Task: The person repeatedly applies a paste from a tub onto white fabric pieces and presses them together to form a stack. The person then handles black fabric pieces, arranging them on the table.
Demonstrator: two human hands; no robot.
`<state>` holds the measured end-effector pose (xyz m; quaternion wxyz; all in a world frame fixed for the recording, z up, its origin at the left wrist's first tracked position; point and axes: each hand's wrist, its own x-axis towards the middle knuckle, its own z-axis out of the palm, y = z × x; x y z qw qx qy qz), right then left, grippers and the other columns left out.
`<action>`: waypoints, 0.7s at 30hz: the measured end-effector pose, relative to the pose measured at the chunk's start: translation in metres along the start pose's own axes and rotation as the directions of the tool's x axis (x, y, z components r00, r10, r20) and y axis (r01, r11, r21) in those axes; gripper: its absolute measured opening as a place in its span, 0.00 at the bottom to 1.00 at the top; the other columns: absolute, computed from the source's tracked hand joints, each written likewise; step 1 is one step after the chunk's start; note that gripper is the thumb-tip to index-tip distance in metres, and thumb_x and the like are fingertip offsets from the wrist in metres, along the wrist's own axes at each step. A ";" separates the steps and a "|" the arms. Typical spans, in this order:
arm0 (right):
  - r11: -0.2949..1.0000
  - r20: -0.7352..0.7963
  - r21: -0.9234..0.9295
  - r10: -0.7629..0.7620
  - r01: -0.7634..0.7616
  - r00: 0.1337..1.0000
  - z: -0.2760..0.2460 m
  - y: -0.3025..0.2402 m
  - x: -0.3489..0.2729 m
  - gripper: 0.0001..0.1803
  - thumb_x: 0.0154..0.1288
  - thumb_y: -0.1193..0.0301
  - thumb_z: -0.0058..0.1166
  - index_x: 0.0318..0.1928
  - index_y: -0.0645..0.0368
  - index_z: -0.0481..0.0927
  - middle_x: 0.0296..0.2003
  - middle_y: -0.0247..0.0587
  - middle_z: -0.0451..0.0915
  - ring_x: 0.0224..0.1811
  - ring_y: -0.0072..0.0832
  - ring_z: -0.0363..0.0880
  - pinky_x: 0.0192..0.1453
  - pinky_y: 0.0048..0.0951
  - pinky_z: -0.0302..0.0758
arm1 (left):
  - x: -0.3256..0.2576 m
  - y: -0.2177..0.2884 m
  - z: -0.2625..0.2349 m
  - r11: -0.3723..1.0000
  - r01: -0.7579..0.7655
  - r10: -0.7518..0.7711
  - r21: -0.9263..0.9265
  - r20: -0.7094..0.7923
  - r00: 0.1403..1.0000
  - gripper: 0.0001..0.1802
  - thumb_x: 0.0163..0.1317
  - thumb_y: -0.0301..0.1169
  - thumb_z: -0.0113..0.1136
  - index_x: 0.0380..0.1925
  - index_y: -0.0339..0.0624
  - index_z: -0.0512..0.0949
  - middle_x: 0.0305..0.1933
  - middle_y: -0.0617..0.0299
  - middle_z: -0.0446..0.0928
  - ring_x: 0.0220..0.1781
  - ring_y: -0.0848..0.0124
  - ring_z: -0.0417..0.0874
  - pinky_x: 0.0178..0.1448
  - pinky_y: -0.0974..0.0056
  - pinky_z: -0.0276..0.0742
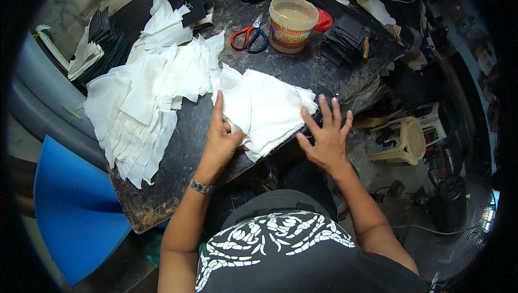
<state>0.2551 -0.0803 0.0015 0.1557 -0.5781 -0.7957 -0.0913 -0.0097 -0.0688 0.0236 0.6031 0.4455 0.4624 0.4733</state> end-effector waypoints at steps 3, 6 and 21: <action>0.984 0.028 0.147 0.100 -0.103 0.995 0.009 0.033 0.007 0.41 0.62 0.44 0.53 0.71 0.54 0.65 0.73 0.56 0.52 0.77 0.54 0.43 0.74 0.64 0.35 | 0.001 -0.003 -0.002 0.995 -0.020 0.019 0.100 0.009 1.000 0.55 0.58 0.13 0.52 0.77 0.52 0.31 0.43 0.50 0.81 0.32 0.76 0.82 0.30 0.72 0.77; 0.833 0.012 0.493 0.282 -0.250 0.959 0.018 0.063 0.026 0.47 0.63 0.48 0.57 0.76 0.53 0.53 0.71 0.59 0.56 0.74 0.55 0.51 0.76 0.53 0.46 | 0.002 -0.003 -0.005 0.969 -0.071 0.068 0.236 0.019 0.998 0.54 0.58 0.15 0.54 0.77 0.50 0.32 0.44 0.48 0.80 0.33 0.73 0.82 0.33 0.71 0.78; 0.555 0.158 0.831 -0.181 -0.032 0.971 -0.016 -0.084 0.094 0.44 0.61 0.77 0.57 0.75 0.56 0.51 0.36 0.49 0.74 0.38 0.41 0.77 0.48 0.39 0.75 | -0.014 -0.012 0.015 0.897 -0.265 0.355 0.355 -0.218 0.909 0.56 0.58 0.18 0.60 0.76 0.46 0.32 0.38 0.55 0.79 0.41 0.71 0.81 0.49 0.68 0.75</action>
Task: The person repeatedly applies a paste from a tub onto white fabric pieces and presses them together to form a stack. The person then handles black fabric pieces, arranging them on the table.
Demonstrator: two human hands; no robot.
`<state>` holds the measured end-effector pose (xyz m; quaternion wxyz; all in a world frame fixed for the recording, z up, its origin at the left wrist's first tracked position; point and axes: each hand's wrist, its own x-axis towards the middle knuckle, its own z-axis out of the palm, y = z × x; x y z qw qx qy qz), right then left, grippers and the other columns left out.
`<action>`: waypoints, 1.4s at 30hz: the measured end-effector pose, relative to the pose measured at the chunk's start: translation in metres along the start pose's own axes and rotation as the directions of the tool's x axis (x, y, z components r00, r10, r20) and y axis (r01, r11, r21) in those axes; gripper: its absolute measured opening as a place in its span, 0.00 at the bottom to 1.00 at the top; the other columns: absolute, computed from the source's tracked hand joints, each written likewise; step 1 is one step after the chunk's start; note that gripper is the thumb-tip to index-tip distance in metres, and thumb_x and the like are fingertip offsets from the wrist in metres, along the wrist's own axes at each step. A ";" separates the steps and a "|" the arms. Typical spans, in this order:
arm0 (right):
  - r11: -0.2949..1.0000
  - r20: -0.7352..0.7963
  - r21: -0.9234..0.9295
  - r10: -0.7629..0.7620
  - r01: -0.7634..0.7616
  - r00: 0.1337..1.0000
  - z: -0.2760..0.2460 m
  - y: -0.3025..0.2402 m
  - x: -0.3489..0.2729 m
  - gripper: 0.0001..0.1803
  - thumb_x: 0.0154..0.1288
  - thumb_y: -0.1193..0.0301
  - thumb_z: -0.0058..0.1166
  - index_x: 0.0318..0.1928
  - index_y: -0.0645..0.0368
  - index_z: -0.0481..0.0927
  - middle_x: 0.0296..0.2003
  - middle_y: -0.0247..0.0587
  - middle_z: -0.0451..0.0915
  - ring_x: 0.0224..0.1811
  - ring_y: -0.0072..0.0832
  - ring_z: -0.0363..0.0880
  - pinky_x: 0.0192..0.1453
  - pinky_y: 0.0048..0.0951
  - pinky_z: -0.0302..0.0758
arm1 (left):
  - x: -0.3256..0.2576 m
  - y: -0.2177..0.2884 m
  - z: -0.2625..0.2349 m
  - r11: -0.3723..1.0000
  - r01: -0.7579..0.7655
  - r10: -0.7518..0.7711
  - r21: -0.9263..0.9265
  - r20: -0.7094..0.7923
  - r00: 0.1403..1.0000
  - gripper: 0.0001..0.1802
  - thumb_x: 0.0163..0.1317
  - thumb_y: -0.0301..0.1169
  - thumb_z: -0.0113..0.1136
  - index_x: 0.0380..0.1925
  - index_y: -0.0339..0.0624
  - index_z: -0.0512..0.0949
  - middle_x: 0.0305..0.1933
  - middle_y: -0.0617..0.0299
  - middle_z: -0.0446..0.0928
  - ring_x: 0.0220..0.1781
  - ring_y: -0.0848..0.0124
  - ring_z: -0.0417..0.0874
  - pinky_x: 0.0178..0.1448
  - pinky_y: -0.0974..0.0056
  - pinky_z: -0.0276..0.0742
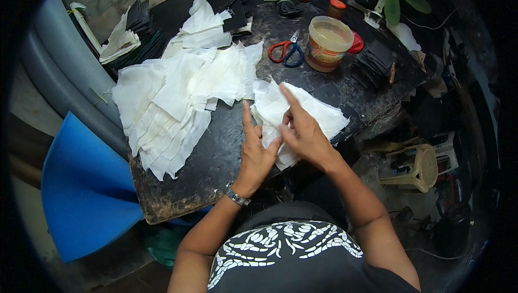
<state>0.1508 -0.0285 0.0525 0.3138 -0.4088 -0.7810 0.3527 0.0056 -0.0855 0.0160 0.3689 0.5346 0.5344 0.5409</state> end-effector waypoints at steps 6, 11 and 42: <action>0.965 -0.457 0.105 0.260 -0.239 0.851 -0.017 0.031 -0.011 0.34 0.67 0.78 0.46 0.72 0.57 0.52 0.28 0.35 0.73 0.31 0.21 0.72 0.40 0.24 0.72 | -0.003 0.000 -0.016 0.982 0.051 -0.061 -0.182 -0.051 0.997 0.50 0.62 0.18 0.58 0.75 0.45 0.36 0.47 0.48 0.81 0.45 0.69 0.82 0.51 0.67 0.76; 0.914 -0.373 0.292 0.379 -0.280 0.847 -0.032 0.024 -0.040 0.35 0.74 0.64 0.46 0.75 0.55 0.47 0.25 0.34 0.76 0.25 0.17 0.72 0.29 0.17 0.69 | -0.013 0.012 -0.019 0.905 0.195 -0.189 -0.377 0.051 0.981 0.50 0.64 0.21 0.60 0.75 0.49 0.36 0.50 0.46 0.80 0.46 0.69 0.83 0.51 0.66 0.80; 0.693 -0.086 0.701 -0.150 0.166 0.985 -0.080 -0.043 -0.009 0.46 0.49 0.75 0.48 0.73 0.63 0.54 0.74 0.47 0.54 0.74 0.33 0.57 0.77 0.33 0.51 | 0.015 0.048 -0.031 0.767 0.102 0.093 -0.633 0.267 0.959 0.43 0.62 0.19 0.62 0.75 0.51 0.54 0.56 0.54 0.77 0.55 0.71 0.77 0.61 0.66 0.73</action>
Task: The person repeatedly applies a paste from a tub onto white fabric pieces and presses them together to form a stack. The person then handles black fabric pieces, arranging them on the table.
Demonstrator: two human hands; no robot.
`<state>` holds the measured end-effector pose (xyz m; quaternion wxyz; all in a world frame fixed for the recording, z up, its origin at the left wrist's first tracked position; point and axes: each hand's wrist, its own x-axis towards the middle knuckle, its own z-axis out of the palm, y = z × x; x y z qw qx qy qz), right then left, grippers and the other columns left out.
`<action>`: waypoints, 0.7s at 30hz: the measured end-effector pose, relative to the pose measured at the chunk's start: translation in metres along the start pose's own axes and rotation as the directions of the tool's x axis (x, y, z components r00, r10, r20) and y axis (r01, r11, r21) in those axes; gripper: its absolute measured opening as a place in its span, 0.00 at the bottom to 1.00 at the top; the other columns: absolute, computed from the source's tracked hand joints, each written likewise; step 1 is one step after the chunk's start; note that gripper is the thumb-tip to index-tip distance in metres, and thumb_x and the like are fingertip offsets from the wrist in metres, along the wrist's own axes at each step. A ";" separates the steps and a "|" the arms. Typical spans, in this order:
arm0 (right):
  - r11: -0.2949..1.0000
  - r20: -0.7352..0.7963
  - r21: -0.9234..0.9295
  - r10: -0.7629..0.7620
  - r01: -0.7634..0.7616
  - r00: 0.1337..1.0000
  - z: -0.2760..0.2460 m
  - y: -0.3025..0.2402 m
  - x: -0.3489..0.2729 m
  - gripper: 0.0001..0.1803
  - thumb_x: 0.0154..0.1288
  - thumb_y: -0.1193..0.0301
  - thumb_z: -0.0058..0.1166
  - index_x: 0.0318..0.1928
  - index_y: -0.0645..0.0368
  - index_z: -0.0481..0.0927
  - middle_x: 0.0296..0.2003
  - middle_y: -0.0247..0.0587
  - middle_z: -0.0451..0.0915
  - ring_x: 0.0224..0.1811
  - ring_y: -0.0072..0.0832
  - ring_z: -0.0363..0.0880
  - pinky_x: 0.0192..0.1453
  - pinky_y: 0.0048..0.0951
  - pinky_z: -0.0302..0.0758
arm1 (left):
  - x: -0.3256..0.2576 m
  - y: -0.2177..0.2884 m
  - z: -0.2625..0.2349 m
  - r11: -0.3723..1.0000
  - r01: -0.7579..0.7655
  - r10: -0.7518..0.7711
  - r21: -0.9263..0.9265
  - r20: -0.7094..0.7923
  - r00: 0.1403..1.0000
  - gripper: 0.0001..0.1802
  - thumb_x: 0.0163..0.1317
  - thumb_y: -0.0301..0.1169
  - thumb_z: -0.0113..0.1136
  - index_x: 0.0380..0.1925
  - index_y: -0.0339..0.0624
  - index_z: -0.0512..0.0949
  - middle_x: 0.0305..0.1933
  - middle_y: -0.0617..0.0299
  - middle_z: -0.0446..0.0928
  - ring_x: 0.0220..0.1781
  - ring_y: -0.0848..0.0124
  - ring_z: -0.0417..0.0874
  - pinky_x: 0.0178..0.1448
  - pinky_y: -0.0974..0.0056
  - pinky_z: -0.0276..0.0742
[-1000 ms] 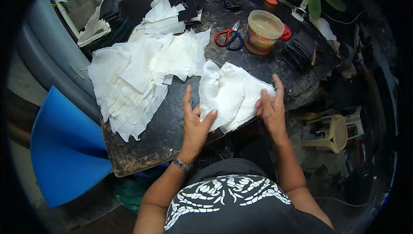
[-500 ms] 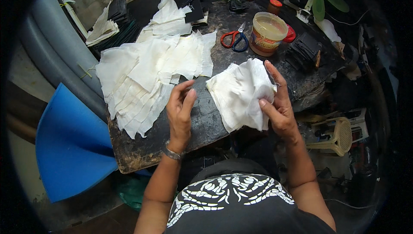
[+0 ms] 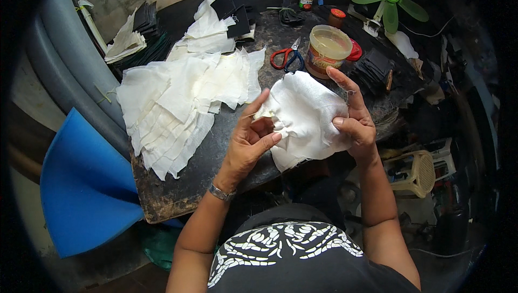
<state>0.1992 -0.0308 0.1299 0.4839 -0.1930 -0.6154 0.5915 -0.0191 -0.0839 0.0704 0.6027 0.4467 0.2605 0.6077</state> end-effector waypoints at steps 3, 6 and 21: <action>1.000 -0.022 0.028 0.011 -0.011 1.000 0.000 0.001 0.001 0.46 0.49 0.74 0.49 0.73 0.63 0.55 0.74 0.47 0.55 0.74 0.34 0.57 0.76 0.33 0.51 | -0.004 -0.005 -0.009 0.995 -0.009 0.011 0.103 -0.021 1.000 0.30 0.62 0.16 0.59 0.66 0.44 0.70 0.56 0.57 0.78 0.54 0.74 0.77 0.60 0.68 0.74; 0.995 -0.044 0.080 0.065 -0.061 0.997 0.002 0.003 -0.002 0.45 0.50 0.72 0.49 0.73 0.64 0.55 0.73 0.48 0.56 0.74 0.34 0.56 0.77 0.33 0.50 | -0.005 -0.008 -0.016 0.971 -0.123 0.122 0.207 0.019 0.992 0.25 0.61 0.15 0.59 0.60 0.38 0.76 0.57 0.57 0.77 0.54 0.74 0.78 0.60 0.70 0.73; 0.670 0.227 -0.695 -0.142 0.262 0.964 -0.018 -0.008 0.046 0.37 0.62 0.58 0.61 0.68 0.56 0.65 0.71 0.50 0.62 0.73 0.42 0.61 0.74 0.46 0.60 | -0.001 0.028 -0.015 0.936 -0.023 -0.023 0.351 0.126 0.992 0.24 0.61 0.17 0.58 0.59 0.38 0.75 0.59 0.60 0.73 0.61 0.74 0.73 0.65 0.70 0.69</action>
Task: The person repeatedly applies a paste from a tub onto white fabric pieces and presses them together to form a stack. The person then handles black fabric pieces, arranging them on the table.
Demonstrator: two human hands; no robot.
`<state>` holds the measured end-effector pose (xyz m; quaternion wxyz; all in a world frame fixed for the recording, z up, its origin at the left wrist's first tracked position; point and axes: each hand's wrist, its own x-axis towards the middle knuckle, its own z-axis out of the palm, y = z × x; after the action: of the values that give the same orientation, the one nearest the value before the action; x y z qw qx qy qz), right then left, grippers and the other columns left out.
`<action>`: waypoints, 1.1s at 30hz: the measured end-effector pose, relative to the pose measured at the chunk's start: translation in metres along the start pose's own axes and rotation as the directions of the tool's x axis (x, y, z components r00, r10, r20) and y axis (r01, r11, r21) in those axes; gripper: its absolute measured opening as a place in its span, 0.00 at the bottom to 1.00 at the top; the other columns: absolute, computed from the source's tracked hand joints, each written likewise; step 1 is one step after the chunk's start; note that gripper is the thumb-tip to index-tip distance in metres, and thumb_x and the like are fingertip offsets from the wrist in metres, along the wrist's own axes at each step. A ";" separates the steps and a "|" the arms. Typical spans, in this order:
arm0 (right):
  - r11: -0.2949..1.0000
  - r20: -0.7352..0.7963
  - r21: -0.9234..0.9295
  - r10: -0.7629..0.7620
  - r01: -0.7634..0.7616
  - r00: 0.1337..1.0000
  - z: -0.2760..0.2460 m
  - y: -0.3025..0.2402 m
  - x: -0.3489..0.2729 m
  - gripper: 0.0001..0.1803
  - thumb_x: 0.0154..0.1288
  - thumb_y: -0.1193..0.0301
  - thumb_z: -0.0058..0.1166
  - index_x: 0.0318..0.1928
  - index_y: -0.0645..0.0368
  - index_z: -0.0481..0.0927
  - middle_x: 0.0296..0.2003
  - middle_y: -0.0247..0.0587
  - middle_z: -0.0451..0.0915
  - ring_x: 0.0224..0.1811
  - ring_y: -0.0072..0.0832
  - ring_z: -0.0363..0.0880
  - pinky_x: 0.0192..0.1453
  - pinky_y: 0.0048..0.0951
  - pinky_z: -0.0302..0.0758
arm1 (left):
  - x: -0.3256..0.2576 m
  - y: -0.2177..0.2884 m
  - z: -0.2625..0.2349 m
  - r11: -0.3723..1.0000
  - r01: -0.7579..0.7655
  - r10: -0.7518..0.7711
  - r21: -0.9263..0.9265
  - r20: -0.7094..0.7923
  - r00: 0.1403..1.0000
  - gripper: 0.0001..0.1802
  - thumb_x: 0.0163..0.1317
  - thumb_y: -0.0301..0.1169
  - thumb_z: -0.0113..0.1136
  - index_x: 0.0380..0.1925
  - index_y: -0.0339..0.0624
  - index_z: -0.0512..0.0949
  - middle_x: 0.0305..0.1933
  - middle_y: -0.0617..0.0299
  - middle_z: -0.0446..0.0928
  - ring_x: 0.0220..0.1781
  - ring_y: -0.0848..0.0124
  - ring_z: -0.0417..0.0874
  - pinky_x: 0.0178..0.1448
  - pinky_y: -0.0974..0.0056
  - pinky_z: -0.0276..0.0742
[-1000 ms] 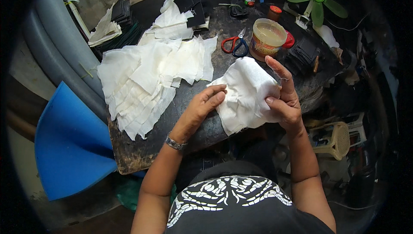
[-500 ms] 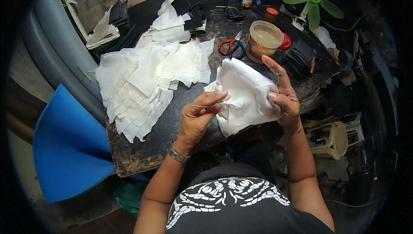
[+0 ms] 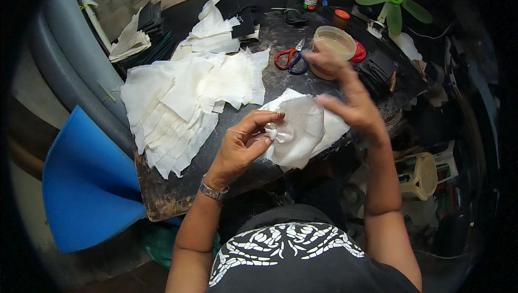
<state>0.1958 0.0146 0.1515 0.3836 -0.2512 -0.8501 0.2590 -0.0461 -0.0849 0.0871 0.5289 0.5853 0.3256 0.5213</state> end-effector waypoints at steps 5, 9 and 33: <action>0.911 0.093 0.402 0.055 -0.088 0.994 0.036 0.004 0.024 0.38 0.63 0.77 0.58 0.73 0.51 0.60 0.71 0.40 0.61 0.55 0.23 0.73 0.58 0.27 0.72 | -0.005 0.015 -0.006 0.997 0.073 -0.074 -0.024 -0.062 0.995 0.30 0.64 0.21 0.58 0.67 0.41 0.67 0.49 0.63 0.74 0.47 0.79 0.74 0.52 0.75 0.71; 0.862 -0.050 0.489 0.185 -0.137 0.982 0.037 0.007 0.024 0.38 0.68 0.80 0.52 0.76 0.45 0.55 0.31 0.28 0.71 0.31 0.12 0.64 0.39 0.16 0.66 | -0.023 0.008 -0.027 0.996 0.074 -0.063 0.048 -0.191 0.980 0.36 0.64 0.22 0.60 0.71 0.42 0.60 0.39 0.67 0.75 0.36 0.83 0.71 0.42 0.77 0.69; 0.806 -0.315 -0.538 0.080 -0.247 0.946 0.002 0.076 0.087 0.26 0.72 0.49 0.47 0.66 0.43 0.74 0.38 0.44 0.79 0.38 0.36 0.81 0.41 0.37 0.75 | -0.048 0.002 -0.092 0.922 0.237 0.078 0.305 -0.748 0.660 0.09 0.70 0.32 0.58 0.40 0.38 0.82 0.30 0.70 0.75 0.31 0.81 0.69 0.37 0.72 0.68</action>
<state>0.1608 0.1249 0.1477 0.3816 -0.4611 -0.8010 -0.0128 -0.1459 -0.1044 0.0669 0.2484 0.3943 0.6330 0.6182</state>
